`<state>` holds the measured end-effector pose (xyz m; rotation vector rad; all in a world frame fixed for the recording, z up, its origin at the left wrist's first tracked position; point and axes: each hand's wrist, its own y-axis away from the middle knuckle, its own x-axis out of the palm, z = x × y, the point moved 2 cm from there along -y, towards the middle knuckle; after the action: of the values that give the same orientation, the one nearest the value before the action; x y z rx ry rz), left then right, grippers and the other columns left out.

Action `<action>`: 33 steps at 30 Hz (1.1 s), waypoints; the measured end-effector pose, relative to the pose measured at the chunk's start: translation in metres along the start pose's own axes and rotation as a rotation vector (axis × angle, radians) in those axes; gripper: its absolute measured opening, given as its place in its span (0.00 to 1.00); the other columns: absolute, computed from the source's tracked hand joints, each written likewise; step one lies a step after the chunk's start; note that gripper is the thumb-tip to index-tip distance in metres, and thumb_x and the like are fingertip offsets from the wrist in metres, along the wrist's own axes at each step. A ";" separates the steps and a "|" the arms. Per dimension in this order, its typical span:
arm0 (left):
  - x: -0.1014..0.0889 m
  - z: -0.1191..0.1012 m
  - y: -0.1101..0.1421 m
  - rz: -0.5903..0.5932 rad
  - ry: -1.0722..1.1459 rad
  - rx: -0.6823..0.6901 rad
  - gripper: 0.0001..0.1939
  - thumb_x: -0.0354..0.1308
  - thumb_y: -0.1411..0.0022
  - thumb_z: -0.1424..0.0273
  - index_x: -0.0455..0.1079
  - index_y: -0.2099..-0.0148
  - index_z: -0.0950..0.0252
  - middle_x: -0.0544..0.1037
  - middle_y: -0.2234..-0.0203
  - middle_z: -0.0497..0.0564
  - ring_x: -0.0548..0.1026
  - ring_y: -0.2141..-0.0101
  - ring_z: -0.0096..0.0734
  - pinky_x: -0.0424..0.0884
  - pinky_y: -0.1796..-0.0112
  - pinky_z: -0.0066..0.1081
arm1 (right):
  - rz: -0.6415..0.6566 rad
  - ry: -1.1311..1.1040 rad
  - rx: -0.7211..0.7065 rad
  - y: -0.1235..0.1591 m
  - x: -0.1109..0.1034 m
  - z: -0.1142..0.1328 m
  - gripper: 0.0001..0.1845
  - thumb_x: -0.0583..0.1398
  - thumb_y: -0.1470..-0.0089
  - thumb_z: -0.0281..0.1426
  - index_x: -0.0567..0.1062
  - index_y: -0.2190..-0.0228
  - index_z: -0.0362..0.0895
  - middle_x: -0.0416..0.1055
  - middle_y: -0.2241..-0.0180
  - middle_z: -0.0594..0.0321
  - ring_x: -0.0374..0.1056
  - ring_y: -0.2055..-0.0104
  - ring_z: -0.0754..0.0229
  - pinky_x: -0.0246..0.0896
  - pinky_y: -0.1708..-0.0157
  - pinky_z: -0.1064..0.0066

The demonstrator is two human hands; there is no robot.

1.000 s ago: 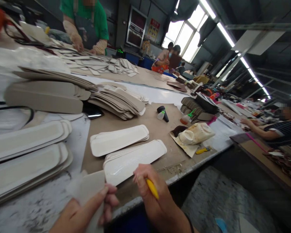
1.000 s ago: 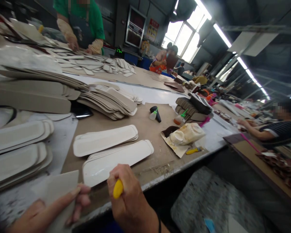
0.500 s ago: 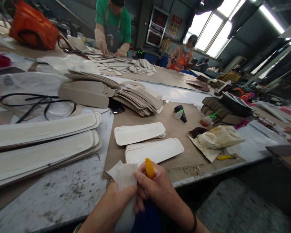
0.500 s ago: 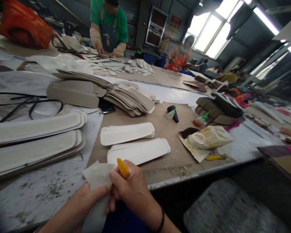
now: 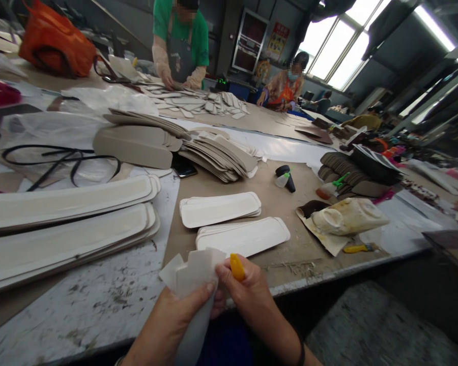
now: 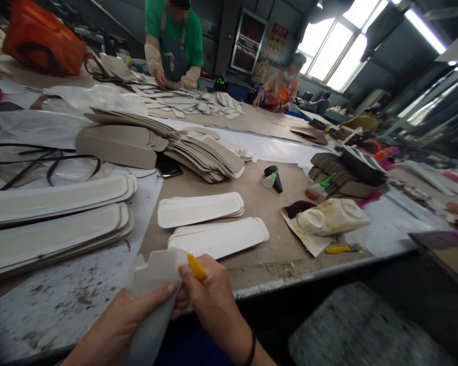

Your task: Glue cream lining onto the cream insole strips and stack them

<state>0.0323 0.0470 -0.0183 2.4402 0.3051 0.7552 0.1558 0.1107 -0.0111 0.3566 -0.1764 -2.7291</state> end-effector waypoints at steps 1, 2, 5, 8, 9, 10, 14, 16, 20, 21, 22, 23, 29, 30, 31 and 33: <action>0.000 0.001 0.000 -0.014 0.017 -0.018 0.27 0.73 0.56 0.60 0.75 0.56 0.69 0.81 0.71 0.55 0.77 0.68 0.40 0.74 0.62 0.38 | -0.034 0.024 -0.017 0.000 -0.001 -0.001 0.19 0.60 0.48 0.45 0.69 0.77 0.43 0.64 0.79 0.67 0.60 0.75 0.64 0.58 0.73 0.72; 0.000 0.002 -0.001 -0.019 0.038 -0.035 0.28 0.73 0.57 0.60 0.75 0.54 0.68 0.81 0.69 0.56 0.77 0.66 0.42 0.75 0.60 0.39 | -0.053 0.022 -0.017 0.000 -0.002 -0.002 0.19 0.60 0.47 0.46 0.69 0.77 0.43 0.63 0.79 0.67 0.60 0.75 0.64 0.58 0.73 0.72; 0.003 0.003 -0.004 -0.033 0.049 0.002 0.29 0.74 0.59 0.60 0.74 0.54 0.66 0.81 0.68 0.54 0.77 0.67 0.40 0.75 0.62 0.36 | -0.007 -0.110 0.067 0.002 0.002 -0.006 0.21 0.60 0.48 0.50 0.69 0.73 0.44 0.62 0.80 0.68 0.60 0.78 0.64 0.60 0.76 0.72; 0.006 0.005 -0.006 -0.029 0.012 0.094 0.25 0.73 0.59 0.58 0.75 0.60 0.66 0.80 0.73 0.51 0.75 0.71 0.35 0.72 0.67 0.30 | 0.077 -0.239 0.152 0.006 0.004 -0.009 0.24 0.61 0.50 0.53 0.67 0.72 0.44 0.62 0.81 0.69 0.61 0.81 0.64 0.61 0.78 0.72; 0.006 0.007 -0.006 -0.015 -0.002 0.094 0.24 0.73 0.59 0.57 0.75 0.62 0.66 0.80 0.74 0.51 0.75 0.71 0.35 0.72 0.67 0.30 | 0.067 -0.251 0.162 0.007 0.001 -0.010 0.24 0.62 0.51 0.53 0.67 0.72 0.44 0.63 0.81 0.69 0.61 0.80 0.64 0.61 0.78 0.72; 0.005 0.010 -0.005 -0.011 -0.016 0.076 0.23 0.73 0.59 0.57 0.75 0.63 0.66 0.80 0.73 0.51 0.75 0.70 0.36 0.72 0.67 0.30 | 0.039 -0.258 0.163 0.007 -0.005 -0.010 0.24 0.62 0.50 0.53 0.67 0.72 0.44 0.63 0.80 0.69 0.62 0.79 0.64 0.62 0.76 0.72; -0.012 0.018 -0.006 -0.125 -0.058 -0.038 0.22 0.69 0.56 0.54 0.75 0.65 0.66 0.81 0.72 0.54 0.76 0.70 0.39 0.72 0.68 0.33 | -0.089 -0.306 0.173 0.003 -0.043 -0.005 0.23 0.65 0.53 0.50 0.64 0.73 0.45 0.61 0.78 0.70 0.61 0.76 0.65 0.61 0.73 0.73; -0.021 0.014 -0.010 -0.206 -0.062 -0.018 0.21 0.69 0.56 0.52 0.74 0.70 0.66 0.79 0.76 0.53 0.74 0.73 0.35 0.71 0.69 0.32 | -0.031 -0.227 0.198 -0.005 -0.062 0.002 0.22 0.64 0.52 0.49 0.64 0.72 0.46 0.58 0.78 0.71 0.60 0.78 0.64 0.58 0.76 0.73; -0.026 -0.008 -0.026 -0.267 -0.164 0.110 0.23 0.69 0.58 0.54 0.71 0.66 0.65 0.74 0.81 0.45 0.69 0.77 0.29 0.66 0.73 0.28 | 0.232 0.236 0.039 -0.030 -0.073 0.026 0.13 0.59 0.46 0.41 0.67 0.74 0.44 0.60 0.77 0.69 0.58 0.75 0.64 0.55 0.73 0.73; -0.025 -0.013 -0.029 -0.269 -0.193 0.123 0.24 0.70 0.59 0.54 0.70 0.65 0.64 0.73 0.81 0.44 0.68 0.78 0.29 0.65 0.73 0.28 | 0.295 0.357 -0.011 -0.036 -0.070 0.032 0.12 0.58 0.45 0.38 0.68 0.74 0.44 0.61 0.76 0.68 0.58 0.74 0.64 0.54 0.72 0.73; -0.023 -0.017 -0.033 -0.269 -0.226 0.131 0.24 0.70 0.60 0.54 0.70 0.64 0.64 0.72 0.81 0.44 0.68 0.78 0.29 0.65 0.74 0.28 | 0.351 0.462 -0.046 -0.043 -0.065 0.037 0.11 0.57 0.45 0.37 0.69 0.75 0.44 0.62 0.76 0.68 0.58 0.73 0.64 0.53 0.72 0.73; -0.021 -0.020 -0.035 -0.266 -0.268 0.135 0.24 0.69 0.60 0.54 0.70 0.66 0.64 0.72 0.82 0.44 0.67 0.79 0.29 0.64 0.74 0.29 | 0.399 0.549 -0.066 -0.050 -0.060 0.040 0.11 0.57 0.44 0.35 0.69 0.75 0.44 0.62 0.76 0.68 0.59 0.73 0.64 0.52 0.72 0.73; -0.011 -0.031 -0.038 -0.197 -0.403 0.151 0.15 0.63 0.57 0.55 0.66 0.78 0.61 0.69 0.85 0.45 0.65 0.79 0.32 0.63 0.73 0.31 | 0.548 0.763 -0.115 -0.081 -0.033 0.044 0.08 0.60 0.45 0.32 0.75 0.73 0.43 0.65 0.79 0.69 0.59 0.76 0.65 0.48 0.74 0.74; -0.010 -0.032 -0.038 -0.188 -0.404 0.143 0.15 0.62 0.58 0.56 0.66 0.79 0.61 0.69 0.85 0.45 0.65 0.79 0.32 0.63 0.73 0.32 | 0.564 0.772 -0.115 -0.084 -0.030 0.042 0.07 0.61 0.45 0.32 0.76 0.73 0.43 0.65 0.78 0.69 0.59 0.75 0.65 0.48 0.74 0.74; -0.009 -0.034 -0.037 -0.184 -0.404 0.134 0.15 0.62 0.58 0.56 0.66 0.80 0.60 0.69 0.85 0.45 0.65 0.79 0.32 0.63 0.73 0.32 | 0.572 0.788 -0.112 -0.086 -0.028 0.040 0.07 0.61 0.44 0.32 0.76 0.72 0.43 0.66 0.78 0.69 0.60 0.75 0.65 0.48 0.74 0.74; -0.009 -0.036 -0.037 -0.192 -0.400 0.119 0.15 0.63 0.58 0.55 0.66 0.81 0.60 0.70 0.84 0.46 0.66 0.78 0.34 0.63 0.72 0.32 | 0.567 0.854 -0.107 -0.090 -0.025 0.036 0.07 0.61 0.45 0.33 0.77 0.70 0.43 0.68 0.77 0.67 0.62 0.74 0.63 0.47 0.75 0.74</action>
<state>0.0025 0.0899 -0.0187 2.5565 0.4278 0.1635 0.1367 0.2055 0.0139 1.1811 0.0948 -1.8326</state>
